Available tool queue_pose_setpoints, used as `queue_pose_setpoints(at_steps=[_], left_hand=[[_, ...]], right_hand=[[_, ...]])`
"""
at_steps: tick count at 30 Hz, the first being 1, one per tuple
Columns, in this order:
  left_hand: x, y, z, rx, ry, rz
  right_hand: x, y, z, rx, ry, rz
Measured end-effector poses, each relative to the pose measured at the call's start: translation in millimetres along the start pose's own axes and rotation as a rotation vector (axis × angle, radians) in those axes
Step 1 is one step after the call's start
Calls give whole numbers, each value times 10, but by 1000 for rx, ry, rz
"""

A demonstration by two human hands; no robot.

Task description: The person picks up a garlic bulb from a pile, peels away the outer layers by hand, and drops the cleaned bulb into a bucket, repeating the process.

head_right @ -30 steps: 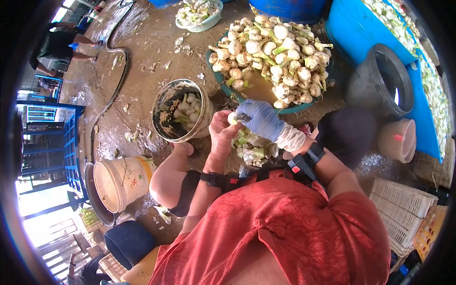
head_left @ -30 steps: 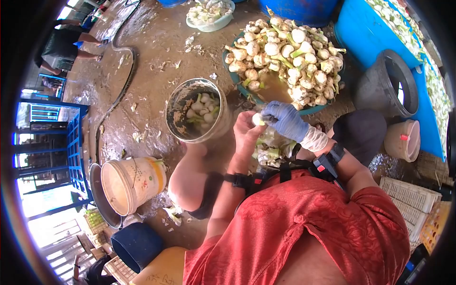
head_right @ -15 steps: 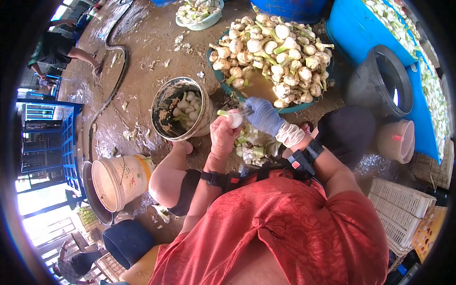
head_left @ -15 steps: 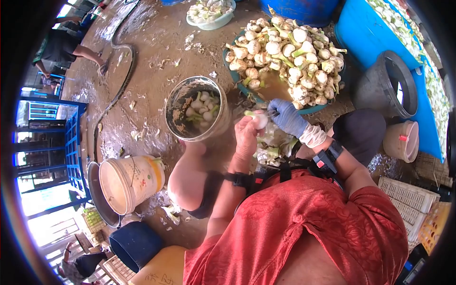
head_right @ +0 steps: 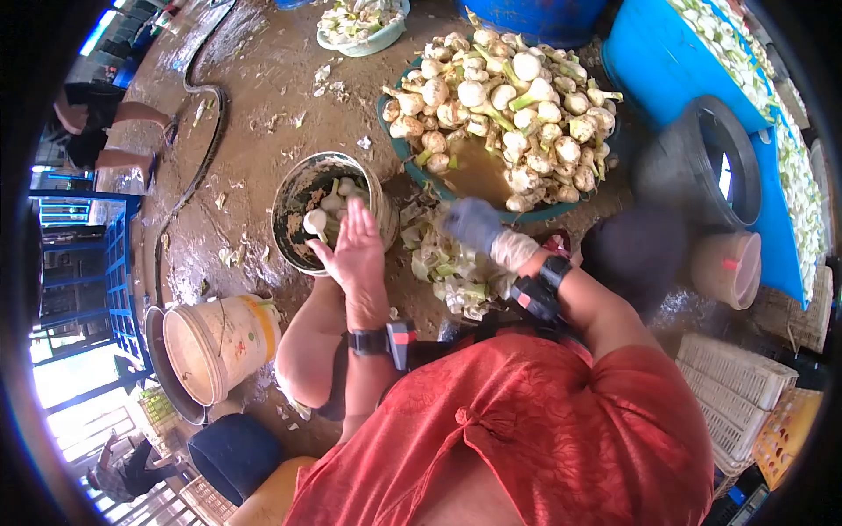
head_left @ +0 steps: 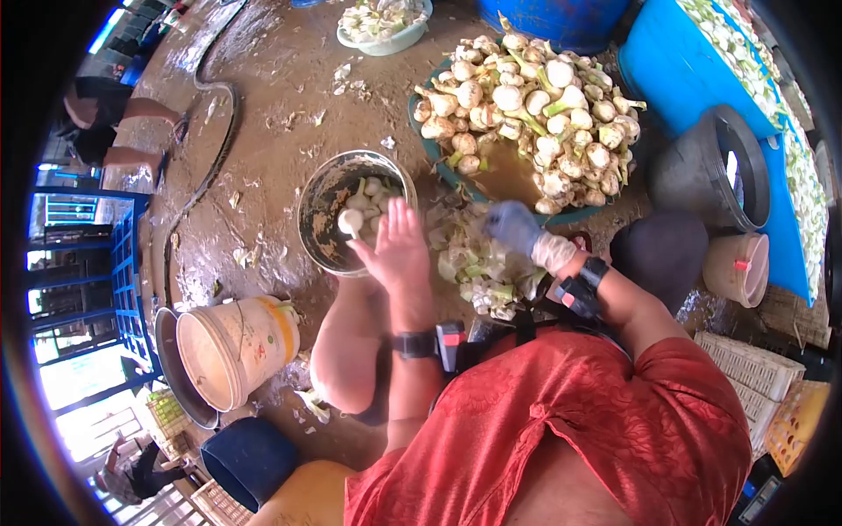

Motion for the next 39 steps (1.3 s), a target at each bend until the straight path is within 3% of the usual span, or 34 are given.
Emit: queue_pose_setpoints(at_steps=[1, 3, 5, 6, 7, 9, 10, 11, 13, 15, 17, 18, 19, 21, 23, 25, 26, 27, 29, 33, 34, 39], left_hand=[[67, -69, 2, -77, 0, -153], [207, -109, 42, -162, -104, -317], [309, -251, -31, 1, -184, -325], [329, -193, -19, -11, -190, -361], [335, -119, -4, -23, -207, -392], [351, -109, -36, -30, -225, -458], [360, -60, -21, -61, -238, -457], [359, -79, -48, -65, -240, -461], [408, -108, -49, -49, -260, -496], [451, -113, -59, -48, -271, -484], [474, -102, -49, -53, -243, -622], [514, -128, -61, -85, -265, -653], [554, -184, -79, -89, -267, -647], [638, -325, -98, -59, -296, -804], [690, -320, -46, -43, -283, -874], [726, -237, 15, -20, -329, -990], [761, -190, 27, -24, -415, -969], [772, -234, 35, -26, -413, -970], [858, -211, 52, 246, -446, -617], [768, -37, 171, 418, -239, -798], [754, -25, 212, 408, -242, -745], [651, 81, 320, 351, -94, -845]], right_hand=[[-231, -47, -291, -210, -79, -17], [-684, -116, -858, -322, 168, -189], [-965, -205, -1351, -433, 229, 171], [-1115, -173, -1555, -384, 376, 231], [-1455, -62, -1780, -386, 368, 221], [-1802, 168, -2114, -279, 221, 686], [-1433, 26, -1882, -336, 346, 414], [-1390, 8, -1889, -333, 349, 411], [-1438, 130, -1881, 218, 95, 1023], [-1385, 43, -1640, 187, 92, 1066], [-1030, -192, -1266, -64, 217, 668], [-997, -161, -1156, 168, -4, 910], [-893, -174, -991, 173, -2, 915], [-731, -268, -590, -221, 155, -290], [-631, -222, -359, -209, 80, -308], [-236, -218, -74, -191, 0, -561], [-66, -259, 37, -172, -109, -366], [-13, -243, 119, -171, -110, -368], [96, -229, 231, -185, -208, -284], [212, -257, 302, -147, -181, -284], [130, -238, 247, -131, -227, -391], [394, -345, 390, -207, -267, -359]])
Point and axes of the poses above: each hand's wrist, its own z-axis away from the middle knuckle, its own y-axis out of the palm, x = y × z, the point moved 4 cm from there along -z, towards the middle knuckle, and after that the axes turned 11 degrees about -z, right-handed, at the moved point
